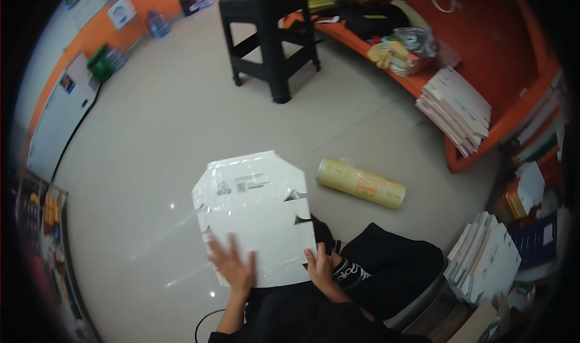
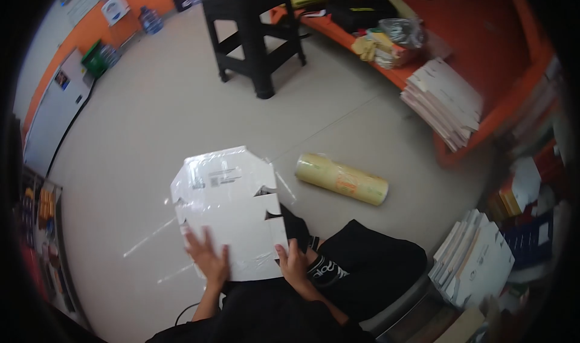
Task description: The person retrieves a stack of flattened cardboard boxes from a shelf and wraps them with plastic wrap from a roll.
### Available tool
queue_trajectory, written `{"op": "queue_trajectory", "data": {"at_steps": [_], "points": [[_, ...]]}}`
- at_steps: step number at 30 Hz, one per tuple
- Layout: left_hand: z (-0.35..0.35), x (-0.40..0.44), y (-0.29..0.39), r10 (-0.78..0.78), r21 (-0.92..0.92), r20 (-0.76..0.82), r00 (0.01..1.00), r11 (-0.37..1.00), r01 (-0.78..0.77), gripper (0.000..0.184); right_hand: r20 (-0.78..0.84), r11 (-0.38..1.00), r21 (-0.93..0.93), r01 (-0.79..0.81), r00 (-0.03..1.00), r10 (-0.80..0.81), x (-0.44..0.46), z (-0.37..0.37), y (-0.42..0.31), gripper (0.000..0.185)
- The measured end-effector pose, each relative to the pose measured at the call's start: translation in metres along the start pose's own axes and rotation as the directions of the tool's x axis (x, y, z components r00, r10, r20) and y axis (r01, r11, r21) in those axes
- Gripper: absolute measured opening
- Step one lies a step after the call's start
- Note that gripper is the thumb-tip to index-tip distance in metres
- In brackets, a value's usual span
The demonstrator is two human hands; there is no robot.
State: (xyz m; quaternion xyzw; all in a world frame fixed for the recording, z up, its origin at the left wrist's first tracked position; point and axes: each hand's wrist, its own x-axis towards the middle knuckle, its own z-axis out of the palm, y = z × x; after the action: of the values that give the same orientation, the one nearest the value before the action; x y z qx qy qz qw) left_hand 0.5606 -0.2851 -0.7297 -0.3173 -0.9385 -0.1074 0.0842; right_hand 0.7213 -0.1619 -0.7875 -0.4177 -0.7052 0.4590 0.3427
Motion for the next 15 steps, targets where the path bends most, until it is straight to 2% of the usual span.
{"op": "queue_trajectory", "data": {"at_steps": [2, 3, 4, 5, 6, 7, 8, 9, 10, 11, 12, 14, 15], "points": [[0.008, 0.016, -0.024, -0.207, -0.116, -0.113, 0.972, 0.974, 0.194, 0.077, 0.153, 0.99, -0.141, -0.026, 0.987, 0.048, 0.014, -0.01, 0.0, 0.028], [0.013, 0.021, -0.039, -0.28, -0.188, -0.167, 0.945, 0.95, 0.248, 0.074, 0.119, 1.0, 0.024, 0.005, 0.993, -0.008, 0.018, -0.008, 0.007, 0.03], [0.019, 0.026, -0.053, -0.354, -0.264, -0.208, 0.912, 0.918, 0.296, 0.073, 0.176, 1.0, -0.018, -0.022, 0.984, 0.025, 0.02, -0.012, 0.01, 0.033], [0.014, 0.034, -0.063, -0.461, -0.544, 0.04, 0.886, 0.734, 0.407, 0.068, 0.245, 0.997, -0.039, -0.073, 0.966, 0.08, 0.024, -0.018, 0.01, 0.033], [0.006, 0.039, -0.072, -0.464, -0.711, 0.319, 0.826, 0.459, 0.532, 0.064, 0.316, 0.99, -0.062, -0.124, 0.939, 0.138, 0.026, -0.024, 0.01, 0.034], [0.004, 0.043, -0.086, -0.293, -0.829, 0.479, 0.828, 0.159, 0.536, 0.063, 0.235, 0.978, 0.094, -0.188, 0.958, 0.162, 0.022, -0.022, 0.01, 0.032], [0.006, 0.042, -0.096, -0.075, -0.817, 0.57, 0.818, -0.158, 0.555, 0.061, 0.206, 0.978, 0.097, -0.185, 0.965, 0.162, 0.021, -0.024, 0.019, 0.032], [0.013, 0.038, -0.102, -0.051, -0.818, 0.567, 0.822, -0.15, 0.555, 0.061, 0.381, 0.942, 0.204, -0.265, 0.908, 0.173, 0.022, -0.024, 0.029, 0.033], [0.018, 0.032, -0.107, 0.019, -0.75, 0.634, 0.773, -0.23, 0.62, 0.058, 0.548, 0.888, 0.291, -0.356, 0.823, 0.15, 0.028, -0.029, 0.025, 0.036], [0.024, 0.029, -0.113, 0.092, -0.668, 0.691, 0.717, -0.299, 0.682, 0.055, 0.622, 0.82, 0.374, -0.433, 0.773, 0.124, 0.029, -0.034, 0.019, 0.042], [0.024, 0.028, -0.112, 0.103, -0.67, 0.688, 0.718, -0.291, 0.683, 0.055, 0.611, 0.819, 0.383, -0.427, 0.782, 0.122, 0.025, -0.035, 0.007, 0.042], [0.018, 0.027, -0.106, -0.024, -0.754, 0.655, 0.755, 0.038, 0.656, 0.051, 0.485, 0.781, 0.529, -0.331, 0.873, 0.041, 0.02, -0.029, -0.011, 0.043], [0.016, 0.031, -0.107, -0.09, -0.725, 0.635, 0.767, 0.274, 0.632, 0.05, 0.437, 0.812, 0.544, -0.211, 0.898, -0.059, 0.021, -0.025, -0.004, 0.056]]}}
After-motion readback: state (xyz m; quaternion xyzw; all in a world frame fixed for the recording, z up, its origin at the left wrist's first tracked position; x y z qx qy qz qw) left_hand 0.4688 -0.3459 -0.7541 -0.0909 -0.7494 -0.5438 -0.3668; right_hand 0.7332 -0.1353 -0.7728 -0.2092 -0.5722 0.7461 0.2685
